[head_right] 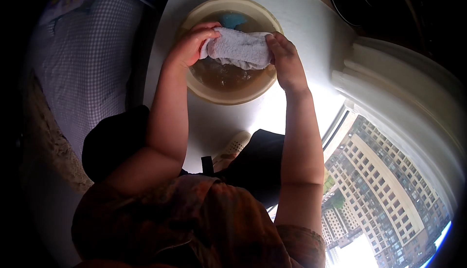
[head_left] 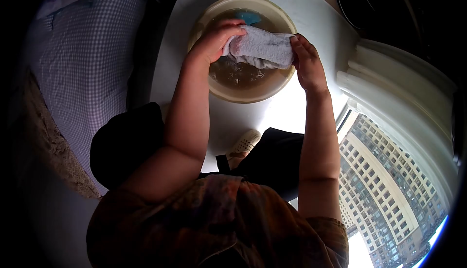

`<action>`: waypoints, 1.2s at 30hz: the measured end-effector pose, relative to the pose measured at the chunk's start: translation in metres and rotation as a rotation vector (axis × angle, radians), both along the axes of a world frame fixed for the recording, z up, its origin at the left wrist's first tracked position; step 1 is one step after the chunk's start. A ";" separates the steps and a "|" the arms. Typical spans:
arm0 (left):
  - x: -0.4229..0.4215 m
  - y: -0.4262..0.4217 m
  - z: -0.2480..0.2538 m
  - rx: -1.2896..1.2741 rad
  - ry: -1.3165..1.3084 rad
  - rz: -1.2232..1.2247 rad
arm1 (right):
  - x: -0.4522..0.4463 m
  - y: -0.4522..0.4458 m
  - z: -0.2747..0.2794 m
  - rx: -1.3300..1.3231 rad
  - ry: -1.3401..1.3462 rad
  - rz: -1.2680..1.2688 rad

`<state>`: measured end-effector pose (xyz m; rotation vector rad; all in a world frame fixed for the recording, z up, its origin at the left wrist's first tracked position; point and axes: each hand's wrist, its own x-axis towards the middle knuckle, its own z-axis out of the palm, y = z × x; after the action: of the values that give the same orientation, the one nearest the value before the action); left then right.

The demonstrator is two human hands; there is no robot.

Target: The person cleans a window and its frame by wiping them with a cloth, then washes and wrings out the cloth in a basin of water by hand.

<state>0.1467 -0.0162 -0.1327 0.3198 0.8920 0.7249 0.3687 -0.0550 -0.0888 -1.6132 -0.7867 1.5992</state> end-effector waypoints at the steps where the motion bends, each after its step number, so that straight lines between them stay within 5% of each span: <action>1: 0.002 -0.001 -0.011 -0.009 -0.051 0.027 | -0.003 0.000 -0.006 0.005 0.055 -0.022; 6: 0.010 -0.009 -0.042 -0.135 0.313 0.073 | 0.012 -0.001 -0.079 -0.055 -0.248 0.157; 8: 0.009 -0.020 -0.108 -0.069 0.386 0.046 | 0.007 -0.010 -0.114 -0.008 -0.283 0.125; 9: 0.013 -0.028 -0.120 0.000 0.448 0.032 | 0.015 -0.018 -0.166 0.114 -0.617 0.306; 12: 0.018 -0.040 -0.126 0.120 0.634 0.038 | -0.019 -0.033 -0.155 0.093 -0.854 0.217; 14: 0.020 -0.042 -0.135 0.043 0.679 0.017 | -0.067 -0.036 -0.110 0.232 -0.719 0.013; 16: 0.011 -0.043 -0.166 0.208 0.465 -0.090 | -0.115 -0.042 -0.068 0.384 -0.633 0.171; 17: 0.024 -0.047 -0.121 -0.193 -0.172 0.228 | -0.133 -0.046 -0.054 0.424 -0.743 0.280; 19: 0.041 -0.057 -0.098 -0.431 -0.512 0.484 | -0.129 -0.038 -0.063 0.454 -1.088 0.349; 20: 0.045 -0.061 -0.123 -0.262 -0.211 0.435 | -0.115 -0.027 -0.069 0.423 -1.158 0.358; 21: 0.048 -0.044 -0.077 -0.401 0.146 0.304 | -0.102 -0.010 -0.070 0.296 -1.205 0.366; 23: 0.035 -0.027 -0.061 -0.321 0.009 0.171 | -0.055 0.014 -0.079 0.111 -1.130 0.301; 25: 0.023 0.007 -0.036 -0.133 -0.014 0.199 | 0.006 0.018 -0.124 0.306 -0.944 0.368; 26: 0.017 0.016 -0.023 0.006 -0.040 0.260 | 0.003 0.020 -0.078 -0.004 -0.755 0.209; 27: 0.012 0.017 -0.019 0.002 -0.037 0.275 | 0.020 0.011 -0.094 -0.012 -0.770 0.239; 29: 0.010 0.023 -0.014 0.360 0.492 0.413 | 0.026 -0.003 -0.100 -0.025 -0.802 0.243; 32: 0.001 0.007 -0.049 0.192 0.605 0.391 | -0.024 -0.035 -0.089 0.270 -1.192 0.194; 35: 0.008 -0.008 -0.062 0.051 0.547 0.306 | -0.043 -0.044 -0.096 0.202 -1.241 0.357; 36: 0.010 -0.014 -0.066 0.007 0.533 0.236 | -0.040 -0.043 -0.105 -0.012 -1.209 0.463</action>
<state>0.1570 -0.0302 -0.1985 0.4286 1.4496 0.8775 0.3286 -0.0985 -0.1935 -2.5007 -1.8414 0.7062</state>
